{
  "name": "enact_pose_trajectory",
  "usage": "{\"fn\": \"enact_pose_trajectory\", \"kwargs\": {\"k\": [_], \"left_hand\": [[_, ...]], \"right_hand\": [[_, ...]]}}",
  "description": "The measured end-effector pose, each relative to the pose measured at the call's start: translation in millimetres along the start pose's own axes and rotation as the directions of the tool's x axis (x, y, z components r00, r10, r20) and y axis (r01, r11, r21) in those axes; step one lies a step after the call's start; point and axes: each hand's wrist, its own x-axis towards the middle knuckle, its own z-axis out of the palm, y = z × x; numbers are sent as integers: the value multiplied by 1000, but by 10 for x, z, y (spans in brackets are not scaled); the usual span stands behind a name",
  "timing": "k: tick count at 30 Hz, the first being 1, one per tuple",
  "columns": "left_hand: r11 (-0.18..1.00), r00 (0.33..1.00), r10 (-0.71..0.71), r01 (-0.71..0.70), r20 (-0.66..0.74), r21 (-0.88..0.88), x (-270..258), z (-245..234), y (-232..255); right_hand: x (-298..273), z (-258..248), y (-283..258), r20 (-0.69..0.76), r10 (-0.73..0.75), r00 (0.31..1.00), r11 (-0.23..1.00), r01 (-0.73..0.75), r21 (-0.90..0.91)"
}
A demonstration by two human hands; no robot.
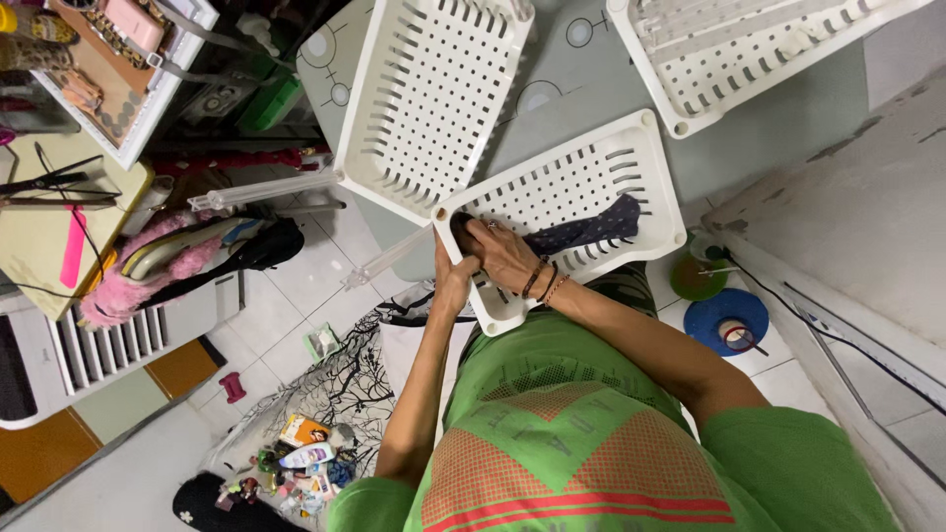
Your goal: The person assembles three white plastic storage baskets by inserting clear plastic rods into corner holes to form frames. They then wipe the interior surfaces of the baskets with a dark cloth and stack the finished baskets on a table.
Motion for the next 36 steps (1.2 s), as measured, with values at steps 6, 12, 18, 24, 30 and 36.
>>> {"fn": "enact_pose_trajectory", "kwargs": {"k": [6, 12, 18, 24, 30, 36], "left_hand": [[988, 989, -146, 144, -28, -52, -105, -102, 106], [990, 990, -136, 137, -43, 20, -84, -146, 126], [997, 1000, 19, -17, -16, 74, -55, -154, -51], [995, 993, -99, 98, -67, -20, -95, -272, -75], [994, 996, -15, 25, 93, -103, -106, -305, 86], [990, 994, 91, -98, 68, 102, -86, -187, 287]], "right_hand": [[-172, -127, 606, -69, 40, 997, 931, -62, -360], [-240, -299, 663, -116, 329, 937, 906, -348, -242], [77, 125, 14, -156, -167, 974, 964, 128, -233], [-133, -327, 642, -21, 150, 988, 915, -147, -375], [-177, -439, 412, 6, 167, 986, 979, -165, -118], [205, -321, -71, -156, -84, 984, 994, 71, -85]]}}
